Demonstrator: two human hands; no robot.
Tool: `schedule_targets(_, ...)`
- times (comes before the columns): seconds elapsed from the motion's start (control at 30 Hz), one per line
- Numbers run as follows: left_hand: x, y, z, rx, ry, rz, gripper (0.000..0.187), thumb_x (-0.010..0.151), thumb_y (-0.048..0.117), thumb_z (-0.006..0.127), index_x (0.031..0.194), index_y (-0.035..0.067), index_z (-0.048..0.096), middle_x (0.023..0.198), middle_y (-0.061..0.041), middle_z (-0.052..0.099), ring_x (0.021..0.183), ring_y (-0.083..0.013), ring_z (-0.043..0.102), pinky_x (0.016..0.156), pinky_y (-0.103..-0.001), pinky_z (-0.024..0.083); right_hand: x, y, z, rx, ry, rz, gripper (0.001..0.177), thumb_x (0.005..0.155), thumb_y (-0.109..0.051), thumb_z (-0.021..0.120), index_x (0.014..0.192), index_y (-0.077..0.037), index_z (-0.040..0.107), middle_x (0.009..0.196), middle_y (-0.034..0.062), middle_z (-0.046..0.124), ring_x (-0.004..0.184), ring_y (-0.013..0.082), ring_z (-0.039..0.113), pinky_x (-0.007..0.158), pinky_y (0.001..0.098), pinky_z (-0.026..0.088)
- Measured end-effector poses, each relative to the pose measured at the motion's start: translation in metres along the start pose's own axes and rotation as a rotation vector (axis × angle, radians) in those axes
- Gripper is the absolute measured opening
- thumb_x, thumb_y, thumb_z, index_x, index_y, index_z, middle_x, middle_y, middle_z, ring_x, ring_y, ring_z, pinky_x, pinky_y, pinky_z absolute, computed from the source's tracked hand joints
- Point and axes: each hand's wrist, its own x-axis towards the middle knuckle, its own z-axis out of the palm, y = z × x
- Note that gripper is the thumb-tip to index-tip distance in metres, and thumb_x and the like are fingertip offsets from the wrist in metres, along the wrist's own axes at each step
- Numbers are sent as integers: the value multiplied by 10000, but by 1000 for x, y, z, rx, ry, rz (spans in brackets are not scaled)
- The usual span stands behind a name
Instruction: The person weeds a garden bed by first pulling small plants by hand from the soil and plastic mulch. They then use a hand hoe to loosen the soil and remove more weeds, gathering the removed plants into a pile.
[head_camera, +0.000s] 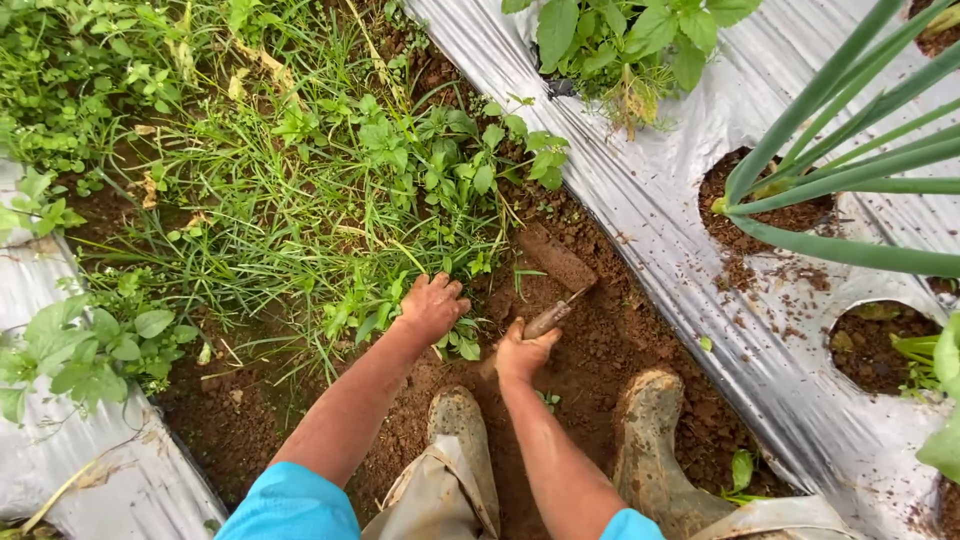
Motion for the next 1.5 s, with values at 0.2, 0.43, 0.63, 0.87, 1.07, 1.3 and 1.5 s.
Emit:
schedule_targets(0.2, -2, -3, -18, -14, -96, -3, 329, 1028, 230, 498, 1230, 386, 706, 1333, 2, 635, 1208, -266, 547, 881, -443, 460, 22, 23, -9, -173, -120, -45, 431, 889, -196, 736, 1203, -88, 461, 846, 198, 665, 701, 376, 707, 544, 490, 536)
schedule_targets(0.43, -7, 3, -35, 8, -191, 9, 383, 1035, 184, 487, 1302, 383, 677, 1377, -4, 618, 1225, -269, 544, 882, -436, 464, 28, -14, -47, -137, -264, 43, 371, 946, -91, 679, 1228, -59, 441, 860, 180, 646, 609, 273, 680, 526, 385, 606)
schedule_targets(0.63, -6, -5, -34, 36, -114, 11, 348, 1030, 209, 497, 1267, 358, 703, 1362, -12, 630, 1232, -282, 544, 893, -443, 463, 21, -19, -17, -25, -175, 58, 346, 910, -182, 693, 1145, -64, 467, 713, 146, 621, 478, 273, 626, 444, 409, 498)
schedule_targets(0.87, -8, 5, -53, 11, -203, 67, 449, 1029, 131, 519, 1411, 352, 606, 1544, -26, 512, 1331, -282, 521, 936, -418, 475, 17, 4, -25, 135, -234, 146, 336, 931, -129, 669, 1169, -94, 435, 629, 94, 590, 411, 214, 593, 358, 343, 484)
schedule_targets(1.07, 21, 32, -108, 21, -282, 48, 920, 991, -15, 578, 1651, 429, 115, 1763, -40, -35, 1380, -326, 527, 886, -394, 604, -3, 5, -72, 182, -306, 231, 269, 945, -88, 623, 1136, -43, 439, 563, 106, 549, 375, 211, 565, 327, 319, 465)
schedule_targets(1.3, 84, 41, 1, 188, -124, -61, 451, 978, 140, 542, 1426, 157, 590, 1397, -180, 510, 1013, -342, 646, 673, -561, 528, 5, -6, -80, 209, -199, 267, 269, 935, -94, 650, 1136, -76, 472, 611, 115, 570, 413, 231, 601, 319, 349, 487)
schedule_targets(1.5, 52, 21, -3, -5, -204, -12, 543, 956, 80, 542, 1439, 329, 557, 1464, -153, 550, 1221, -344, 627, 766, -475, 588, 9, -19, -31, 280, -280, 393, 248, 935, -128, 656, 1137, -108, 514, 591, 74, 543, 381, 217, 555, 244, 338, 406)
